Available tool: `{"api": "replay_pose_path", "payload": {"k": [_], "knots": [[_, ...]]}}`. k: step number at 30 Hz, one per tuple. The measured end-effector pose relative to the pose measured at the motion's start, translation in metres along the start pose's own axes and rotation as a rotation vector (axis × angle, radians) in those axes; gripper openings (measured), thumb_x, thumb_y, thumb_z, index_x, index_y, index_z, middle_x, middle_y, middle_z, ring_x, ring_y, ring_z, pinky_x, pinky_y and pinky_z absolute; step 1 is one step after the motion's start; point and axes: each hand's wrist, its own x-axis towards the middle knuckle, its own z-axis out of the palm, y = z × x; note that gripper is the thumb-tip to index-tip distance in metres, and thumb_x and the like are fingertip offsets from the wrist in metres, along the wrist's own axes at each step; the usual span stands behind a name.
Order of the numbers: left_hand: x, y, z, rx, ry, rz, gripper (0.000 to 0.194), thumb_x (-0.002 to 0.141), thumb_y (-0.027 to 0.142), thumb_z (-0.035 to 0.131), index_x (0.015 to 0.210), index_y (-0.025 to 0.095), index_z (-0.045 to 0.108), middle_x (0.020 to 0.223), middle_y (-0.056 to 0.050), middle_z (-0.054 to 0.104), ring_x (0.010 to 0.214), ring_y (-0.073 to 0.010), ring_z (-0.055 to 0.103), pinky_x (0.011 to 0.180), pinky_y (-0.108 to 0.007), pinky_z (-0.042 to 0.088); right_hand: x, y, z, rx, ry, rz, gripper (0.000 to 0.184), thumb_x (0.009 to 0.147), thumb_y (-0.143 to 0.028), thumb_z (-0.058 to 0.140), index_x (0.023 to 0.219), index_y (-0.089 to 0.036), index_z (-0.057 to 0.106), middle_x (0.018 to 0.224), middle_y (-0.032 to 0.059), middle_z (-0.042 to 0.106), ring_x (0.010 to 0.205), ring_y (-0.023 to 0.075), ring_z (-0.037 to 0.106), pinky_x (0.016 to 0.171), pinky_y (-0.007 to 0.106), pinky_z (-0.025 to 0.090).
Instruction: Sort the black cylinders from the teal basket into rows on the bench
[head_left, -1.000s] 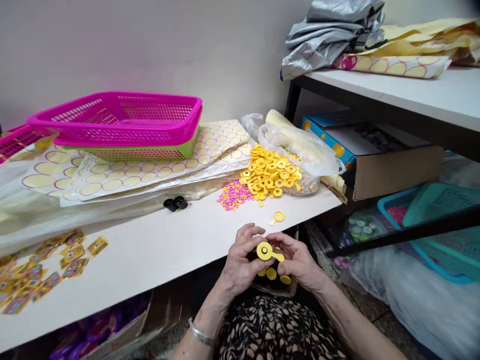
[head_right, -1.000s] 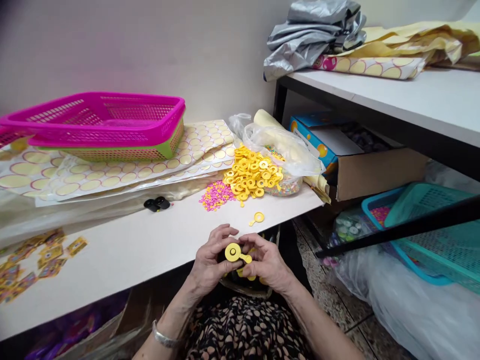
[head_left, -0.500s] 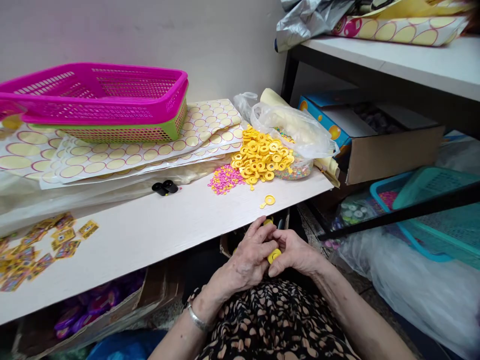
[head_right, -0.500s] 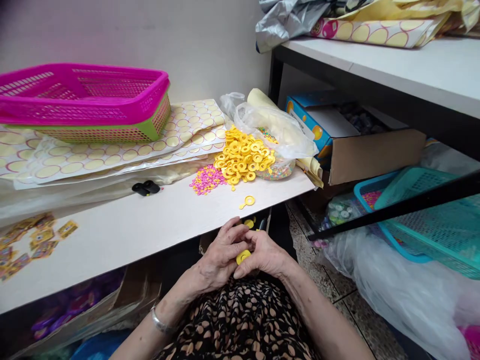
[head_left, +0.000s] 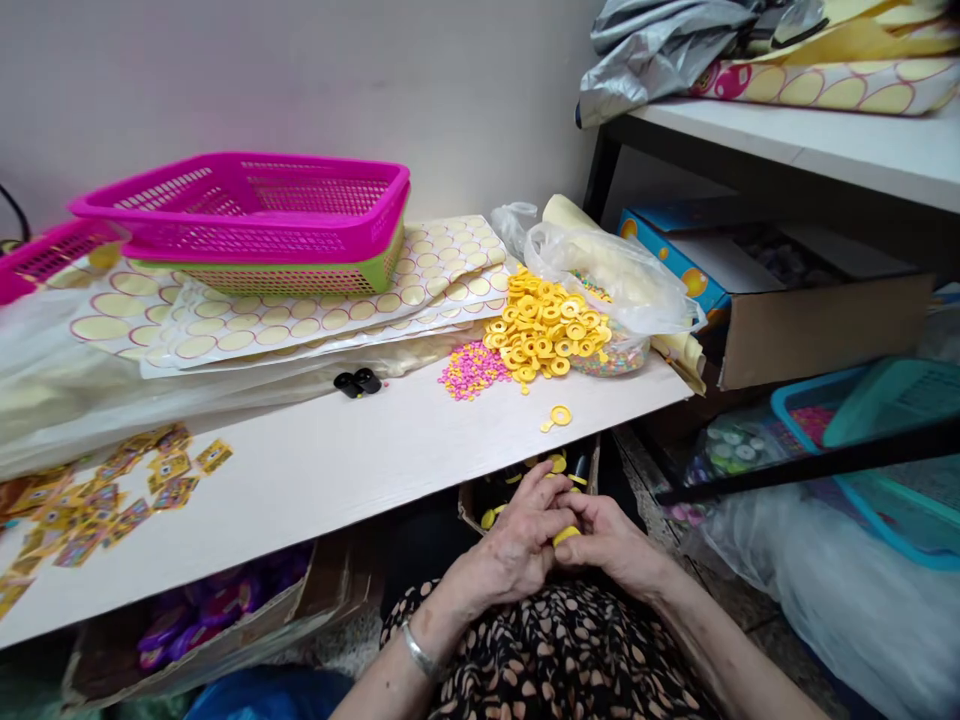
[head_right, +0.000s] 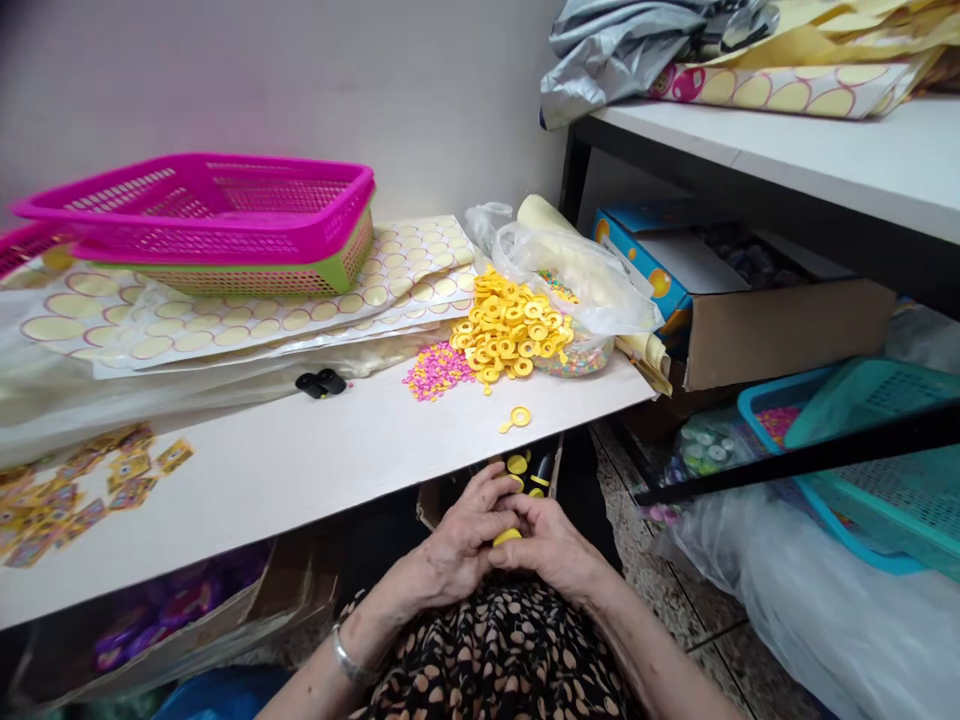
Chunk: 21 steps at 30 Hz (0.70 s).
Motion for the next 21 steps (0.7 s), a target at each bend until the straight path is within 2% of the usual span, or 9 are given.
{"api": "replay_pose_path", "payload": {"k": [3,6,8,11,13,15,17,19,21], "knots": [[-0.003,-0.005,0.004,0.018,0.012,0.003,0.025,0.071,0.01,0.054,0.092,0.018,0.065,0.124,-0.011,0.052,0.128,-0.0299,0.033,0.11,-0.049,0.026,0.004,0.009,0.004,-0.021,0.049,-0.043,0.031,0.062,-0.026,0.074,0.09,-0.015,0.067,0.079,0.0007,0.061,0.073,0.0151,0.052,0.065,0.026,0.041],[-0.008,-0.011,0.004,0.023,0.015,-0.024,0.028,0.069,0.012,0.057,0.095,0.017,0.064,0.122,-0.012,0.052,0.127,-0.0305,0.034,0.11,-0.05,0.026,0.008,0.018,0.008,-0.076,0.109,-0.031,0.024,0.066,-0.032,0.071,0.082,-0.015,0.066,0.073,0.0005,0.059,0.066,0.0145,0.051,0.061,0.026,0.04],[-0.01,-0.012,0.003,0.018,0.008,-0.041,0.03,0.068,0.011,0.057,0.096,0.017,0.063,0.122,-0.012,0.053,0.125,-0.0292,0.037,0.111,-0.05,0.022,0.01,0.021,0.009,-0.099,0.08,-0.001,0.025,0.067,-0.035,0.069,0.082,-0.015,0.065,0.071,0.0005,0.059,0.065,0.0146,0.051,0.059,0.026,0.039],[-0.012,-0.013,0.002,0.034,-0.014,-0.035,0.032,0.063,0.005,0.055,0.091,0.016,0.064,0.12,-0.012,0.053,0.12,-0.026,0.044,0.114,-0.047,0.016,0.015,0.02,0.007,-0.133,-0.025,0.015,0.032,0.065,-0.034,0.07,0.091,-0.016,0.064,0.078,0.0017,0.061,0.072,0.018,0.055,0.065,0.028,0.044],[-0.013,-0.015,-0.002,0.055,0.008,-0.013,0.033,0.061,0.006,0.058,0.092,0.015,0.064,0.122,-0.013,0.052,0.12,-0.0272,0.044,0.113,-0.046,0.02,0.021,0.02,0.0,-0.286,0.006,-0.034,0.032,0.069,-0.035,0.067,0.096,-0.017,0.063,0.084,0.0036,0.062,0.08,0.0208,0.057,0.072,0.031,0.046],[-0.017,-0.023,-0.014,0.047,0.116,-0.012,0.037,0.064,0.012,0.063,0.101,0.016,0.063,0.127,-0.014,0.049,0.123,-0.0288,0.042,0.108,-0.046,0.03,0.028,0.024,-0.011,-0.611,0.17,-0.11,0.032,0.075,-0.036,0.061,0.1,-0.017,0.061,0.09,0.0057,0.062,0.083,0.0229,0.058,0.074,0.034,0.046],[-0.023,-0.039,-0.034,0.014,0.323,-0.071,0.038,0.071,0.019,0.063,0.108,0.018,0.061,0.13,-0.015,0.048,0.121,-0.0274,0.045,0.099,-0.044,0.041,0.034,0.031,-0.023,-1.008,0.351,-0.214,0.033,0.079,-0.035,0.057,0.106,-0.016,0.059,0.096,0.0086,0.062,0.088,0.0257,0.057,0.079,0.038,0.046],[-0.032,-0.061,-0.062,0.024,0.589,-0.235,0.027,0.073,0.023,0.064,0.099,0.018,0.065,0.12,-0.013,0.055,0.109,-0.0248,0.054,0.091,-0.041,0.046,0.039,0.037,-0.033,-1.34,0.427,-0.325,0.036,0.081,-0.033,0.057,0.111,-0.014,0.058,0.102,0.0124,0.062,0.094,0.0284,0.056,0.086,0.043,0.044],[-0.041,-0.084,-0.089,0.063,0.817,-0.453,0.025,0.067,0.028,0.068,0.089,0.016,0.068,0.107,-0.011,0.061,0.095,-0.0237,0.059,0.083,-0.038,0.049,0.043,0.042,-0.038,-1.557,0.413,-0.406,0.037,0.082,-0.033,0.057,0.112,-0.012,0.057,0.104,0.0144,0.062,0.096,0.0298,0.055,0.089,0.046,0.042]]}}
